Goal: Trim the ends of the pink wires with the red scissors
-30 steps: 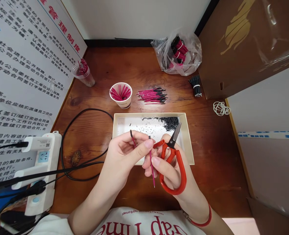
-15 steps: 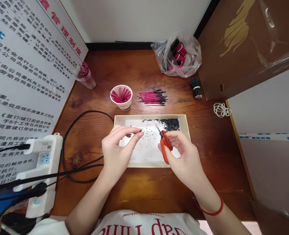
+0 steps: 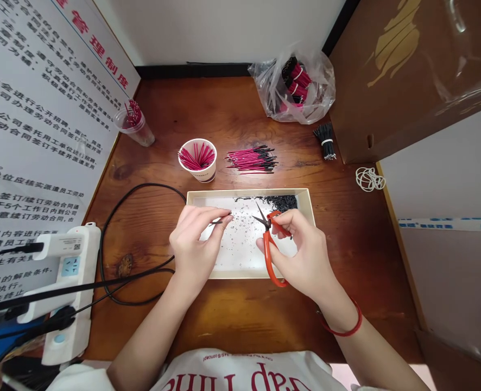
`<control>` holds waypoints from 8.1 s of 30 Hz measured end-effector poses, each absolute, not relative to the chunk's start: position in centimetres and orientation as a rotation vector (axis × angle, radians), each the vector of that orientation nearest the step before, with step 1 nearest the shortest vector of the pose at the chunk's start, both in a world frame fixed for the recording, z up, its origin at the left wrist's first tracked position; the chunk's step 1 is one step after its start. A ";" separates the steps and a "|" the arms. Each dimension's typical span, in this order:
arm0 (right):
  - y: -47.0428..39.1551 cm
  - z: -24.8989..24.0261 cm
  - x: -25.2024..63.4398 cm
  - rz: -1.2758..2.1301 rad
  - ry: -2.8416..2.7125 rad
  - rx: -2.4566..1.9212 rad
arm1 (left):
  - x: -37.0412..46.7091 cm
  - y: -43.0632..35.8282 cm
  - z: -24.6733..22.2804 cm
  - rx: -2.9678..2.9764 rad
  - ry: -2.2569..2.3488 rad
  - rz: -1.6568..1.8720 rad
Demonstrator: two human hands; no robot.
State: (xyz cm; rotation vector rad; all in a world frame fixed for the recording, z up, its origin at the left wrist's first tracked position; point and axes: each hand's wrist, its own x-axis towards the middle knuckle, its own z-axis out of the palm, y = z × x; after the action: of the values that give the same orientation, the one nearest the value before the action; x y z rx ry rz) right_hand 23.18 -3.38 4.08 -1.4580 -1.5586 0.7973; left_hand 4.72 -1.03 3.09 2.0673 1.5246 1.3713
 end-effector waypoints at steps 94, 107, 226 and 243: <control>-3.7 3.6 21.8 0.776 -1.788 -1.539 | 4.7 -0.8 3.3 2.128 1.415 1.374; -3.5 3.5 21.9 0.823 -1.764 -1.502 | 4.7 -0.8 3.3 2.169 1.405 1.368; -4.3 4.4 22.0 0.855 -1.766 -1.484 | 4.7 -0.9 3.4 2.143 1.384 1.409; -4.3 4.1 22.4 0.793 -1.807 -1.462 | 4.7 -0.9 3.3 2.126 1.394 1.413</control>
State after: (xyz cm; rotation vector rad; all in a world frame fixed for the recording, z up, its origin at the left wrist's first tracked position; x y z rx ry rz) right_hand 22.37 -4.33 4.12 -1.4621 -1.8071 0.7934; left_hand 4.66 -0.92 3.34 2.1259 1.3940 1.4133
